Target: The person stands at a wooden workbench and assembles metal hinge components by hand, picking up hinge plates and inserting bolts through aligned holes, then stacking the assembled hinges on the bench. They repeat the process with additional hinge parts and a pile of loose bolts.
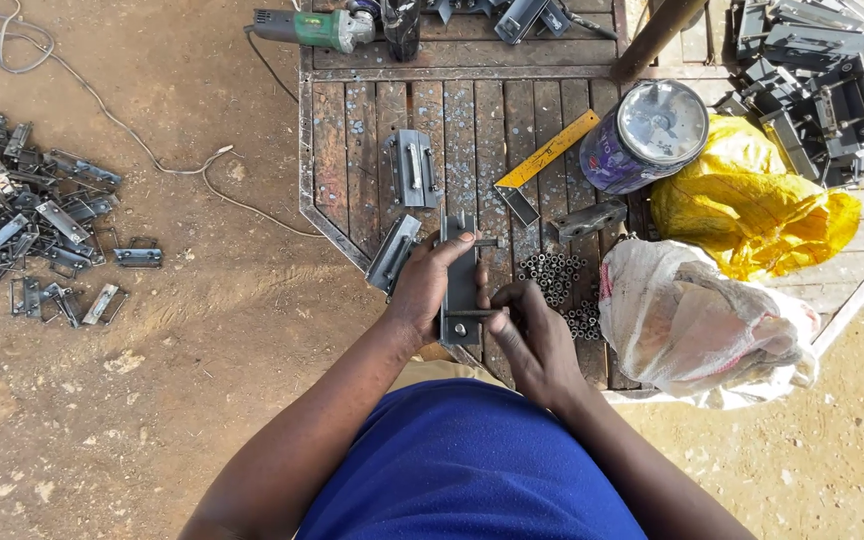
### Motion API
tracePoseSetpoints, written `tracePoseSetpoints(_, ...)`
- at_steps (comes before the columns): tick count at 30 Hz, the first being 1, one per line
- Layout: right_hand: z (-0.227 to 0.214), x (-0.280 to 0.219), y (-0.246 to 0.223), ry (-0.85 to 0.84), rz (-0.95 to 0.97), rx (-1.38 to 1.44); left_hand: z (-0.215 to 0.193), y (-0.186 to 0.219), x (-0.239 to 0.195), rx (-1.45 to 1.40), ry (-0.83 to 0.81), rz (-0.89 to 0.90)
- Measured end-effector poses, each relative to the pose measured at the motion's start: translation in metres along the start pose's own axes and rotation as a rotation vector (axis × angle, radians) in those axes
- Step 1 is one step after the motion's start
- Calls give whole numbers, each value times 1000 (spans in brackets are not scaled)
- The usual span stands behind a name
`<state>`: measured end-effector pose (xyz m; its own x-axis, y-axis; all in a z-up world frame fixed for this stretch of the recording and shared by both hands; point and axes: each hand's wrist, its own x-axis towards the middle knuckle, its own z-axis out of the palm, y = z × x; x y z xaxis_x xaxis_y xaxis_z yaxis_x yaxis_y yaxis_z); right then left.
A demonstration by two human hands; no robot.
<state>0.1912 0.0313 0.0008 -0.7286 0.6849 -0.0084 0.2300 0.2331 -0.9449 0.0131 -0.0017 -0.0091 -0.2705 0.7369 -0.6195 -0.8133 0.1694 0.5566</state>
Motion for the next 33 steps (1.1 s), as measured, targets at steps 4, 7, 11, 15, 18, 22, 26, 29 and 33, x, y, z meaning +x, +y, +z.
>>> tracePoseSetpoints(4,0,-5,19,20,-118,-170,-1,-1,-3,25,9,14)
tracePoseSetpoints(7,3,-3,20,-45,48,62,-3,-8,0,93,-69,23)
tracePoseSetpoints(11,-3,-10,12,35,-71,-46,-1,-9,-2,71,-73,-2)
tracePoseSetpoints(15,-6,-13,22,16,-101,-114,4,-12,-8,93,-34,17)
tracePoseSetpoints(18,2,-14,41,-124,150,413,4,-12,-11,87,-70,41)
tracePoseSetpoints(22,-14,-14,27,-35,-52,31,1,-18,-5,40,-63,39)
tracePoseSetpoints(26,-11,-18,46,-16,-30,-39,3,-25,-8,32,-56,57)
tracePoseSetpoints(29,-9,-12,36,29,258,265,7,-27,-11,30,-42,65)
tracePoseSetpoints(33,-18,-9,71,186,240,133,3,-34,-10,53,20,102)
